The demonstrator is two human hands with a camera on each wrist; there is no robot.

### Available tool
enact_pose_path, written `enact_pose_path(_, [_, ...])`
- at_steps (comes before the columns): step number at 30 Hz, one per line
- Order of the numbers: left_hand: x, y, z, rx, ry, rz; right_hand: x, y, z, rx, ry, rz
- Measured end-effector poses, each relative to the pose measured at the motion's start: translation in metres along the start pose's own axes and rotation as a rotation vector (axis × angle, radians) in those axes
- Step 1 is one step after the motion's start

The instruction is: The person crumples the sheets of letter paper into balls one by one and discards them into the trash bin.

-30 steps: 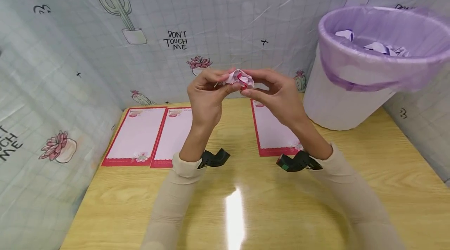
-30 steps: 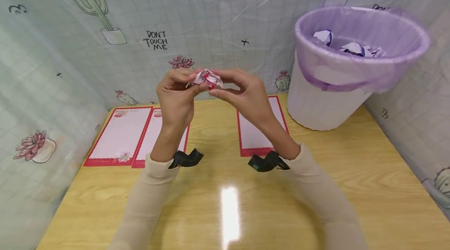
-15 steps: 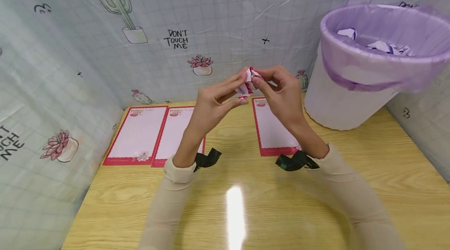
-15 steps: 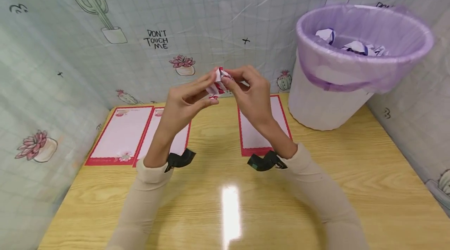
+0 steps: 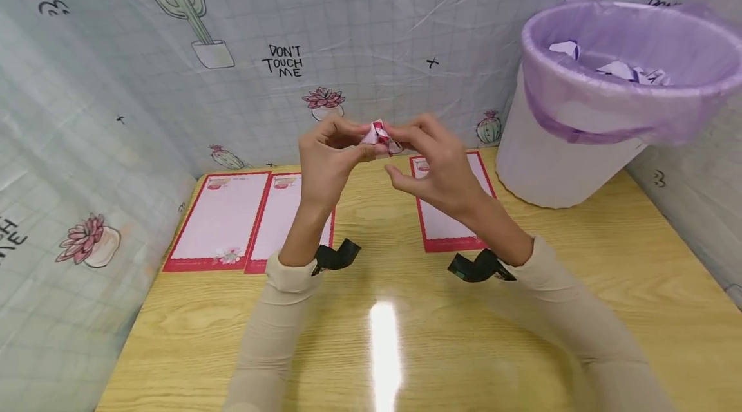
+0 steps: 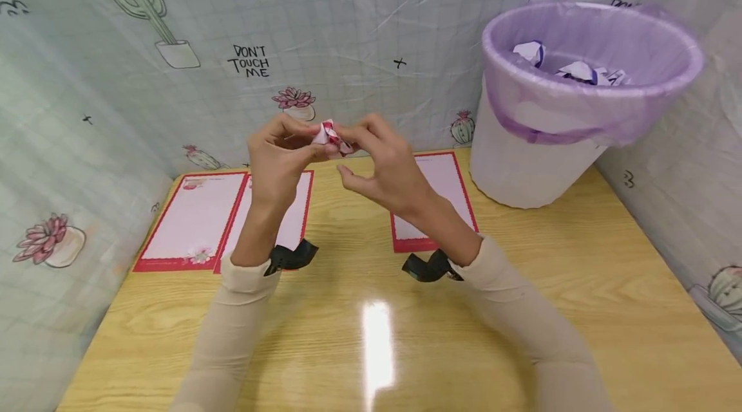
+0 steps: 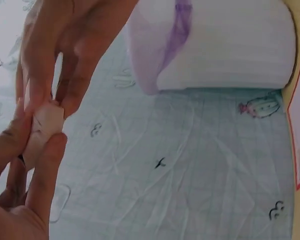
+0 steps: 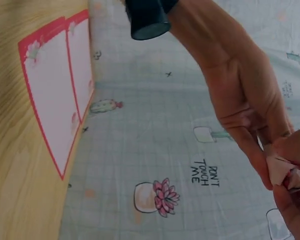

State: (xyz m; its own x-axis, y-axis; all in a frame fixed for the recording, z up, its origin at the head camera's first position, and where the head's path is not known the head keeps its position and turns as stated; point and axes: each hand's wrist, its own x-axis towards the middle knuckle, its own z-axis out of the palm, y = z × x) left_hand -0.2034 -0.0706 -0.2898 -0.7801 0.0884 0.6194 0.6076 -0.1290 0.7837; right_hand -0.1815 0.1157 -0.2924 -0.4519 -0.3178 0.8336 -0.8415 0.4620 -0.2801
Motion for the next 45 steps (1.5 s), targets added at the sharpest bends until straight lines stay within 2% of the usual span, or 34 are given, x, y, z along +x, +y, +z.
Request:
enact_pose_path(3, [-0.001, -0.003, 0.002, 0.003, -0.009, -0.066, 0.000, 0.004, 0.000, -0.048, -0.010, -0.036])
enact_pose_path(5, [-0.003, -0.005, 0.001, -0.011, -0.058, -0.098, 0.001, 0.008, -0.004, -0.026, -0.020, -0.010])
enact_pose_path(7, [-0.005, -0.006, -0.006, -0.078, -0.157, -0.126, 0.002, 0.012, -0.011, 0.094, -0.050, 0.052])
enact_pose_path(11, [-0.009, 0.000, -0.022, -0.260, -0.397, -0.136, 0.002, 0.018, -0.024, 0.449, -0.145, 0.221])
enact_pose_path(12, [-0.009, 0.002, -0.024, -0.289, -0.439, -0.117, 0.003, 0.017, -0.026, 0.521, -0.168, 0.251])
enact_pose_path(14, [-0.008, 0.006, -0.023, -0.327, -0.483, -0.064, 0.003, 0.015, -0.029, 0.633, -0.205, 0.305])
enact_pose_path(17, [-0.007, 0.012, -0.016, -0.363, -0.495, 0.009, 0.006, 0.009, -0.030, 0.785, -0.205, 0.365])
enact_pose_path(19, [-0.008, 0.016, -0.013, -0.352, -0.469, 0.061, 0.007, 0.004, -0.030, 0.856, -0.183, 0.394])
enact_pose_path(22, [-0.012, 0.021, -0.009, -0.340, -0.400, 0.101, 0.010, -0.004, -0.028, 0.897, -0.140, 0.431])
enact_pose_path(24, [-0.014, 0.024, -0.007, -0.323, -0.356, 0.108, 0.012, -0.008, -0.027, 0.885, -0.114, 0.449])
enact_pose_path(27, [-0.016, 0.029, -0.006, -0.301, -0.298, 0.083, 0.015, -0.012, -0.026, 0.841, -0.089, 0.456])
enact_pose_path(32, [-0.018, 0.031, -0.008, -0.207, -0.259, 0.034, 0.014, -0.013, -0.027, 0.688, -0.078, 0.390])
enact_pose_path(36, [-0.014, 0.029, -0.012, -0.106, -0.247, -0.010, 0.013, -0.010, -0.025, 0.486, -0.106, 0.250])
enact_pose_path(40, [-0.009, 0.026, -0.011, -0.083, -0.255, -0.024, 0.013, -0.006, -0.021, 0.163, -0.132, 0.076])
enact_pose_path(43, [-0.007, 0.022, -0.006, -0.055, -0.250, 0.002, 0.011, -0.003, -0.022, 0.000, -0.135, 0.026])
enact_pose_path(45, [-0.006, 0.019, -0.003, -0.018, -0.231, 0.021, 0.009, 0.000, -0.028, -0.011, -0.160, 0.051])
